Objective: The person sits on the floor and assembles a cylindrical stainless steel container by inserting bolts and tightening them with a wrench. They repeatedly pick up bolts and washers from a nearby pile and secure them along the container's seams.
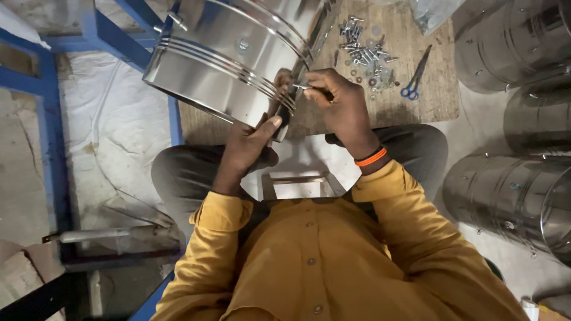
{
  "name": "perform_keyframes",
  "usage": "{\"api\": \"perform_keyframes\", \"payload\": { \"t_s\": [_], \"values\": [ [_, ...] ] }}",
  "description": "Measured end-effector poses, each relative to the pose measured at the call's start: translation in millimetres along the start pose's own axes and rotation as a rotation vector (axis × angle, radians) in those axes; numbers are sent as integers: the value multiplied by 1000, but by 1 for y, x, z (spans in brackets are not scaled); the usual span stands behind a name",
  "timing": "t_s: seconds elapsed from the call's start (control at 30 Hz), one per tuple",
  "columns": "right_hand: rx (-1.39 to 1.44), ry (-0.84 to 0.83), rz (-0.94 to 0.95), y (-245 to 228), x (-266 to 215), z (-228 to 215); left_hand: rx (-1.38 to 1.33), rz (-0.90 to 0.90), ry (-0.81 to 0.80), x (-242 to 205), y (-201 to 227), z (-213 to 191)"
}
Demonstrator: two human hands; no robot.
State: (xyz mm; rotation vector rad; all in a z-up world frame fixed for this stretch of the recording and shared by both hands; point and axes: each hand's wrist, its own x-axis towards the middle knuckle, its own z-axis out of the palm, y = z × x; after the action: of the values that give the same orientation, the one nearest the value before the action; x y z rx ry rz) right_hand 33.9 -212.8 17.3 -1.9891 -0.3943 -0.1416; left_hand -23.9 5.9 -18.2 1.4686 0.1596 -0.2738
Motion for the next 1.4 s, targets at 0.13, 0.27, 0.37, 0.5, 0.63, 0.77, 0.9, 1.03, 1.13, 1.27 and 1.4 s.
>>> {"api": "perform_keyframes", "payload": {
  "t_s": [0.13,0.27,0.37,0.5,0.63,0.77,0.9,1.03,1.13,1.27,1.4],
  "values": [
    [-67,4,-16,-7,3,5,28,17,16,1,5,7],
    [-101,16,-64,-3,2,6,43,69,-118,-2,3,-2],
    [-147,44,-176,-3,-2,4,219,-242,-382,4,-14,-37],
    [-230,18,-124,-4,-1,3,-190,48,-297,11,-83,-63],
    [-368,-6,-133,-9,2,2,-601,131,-42,36,-137,-70],
    [-342,-15,-118,-14,2,-1,-592,176,108,58,-162,-70],
    [-370,-14,-93,-13,-1,-6,-543,170,192,75,-169,-65],
    [-347,-22,-29,-7,-5,-7,-201,39,281,84,-172,-59],
    [-342,-5,-25,-2,-8,-6,12,-92,333,95,-178,-53],
    [-356,3,-31,3,-7,-5,608,126,266,117,-196,-54],
    [-366,9,-35,3,-6,-5,494,513,66,125,-189,-48]
  ]
}}
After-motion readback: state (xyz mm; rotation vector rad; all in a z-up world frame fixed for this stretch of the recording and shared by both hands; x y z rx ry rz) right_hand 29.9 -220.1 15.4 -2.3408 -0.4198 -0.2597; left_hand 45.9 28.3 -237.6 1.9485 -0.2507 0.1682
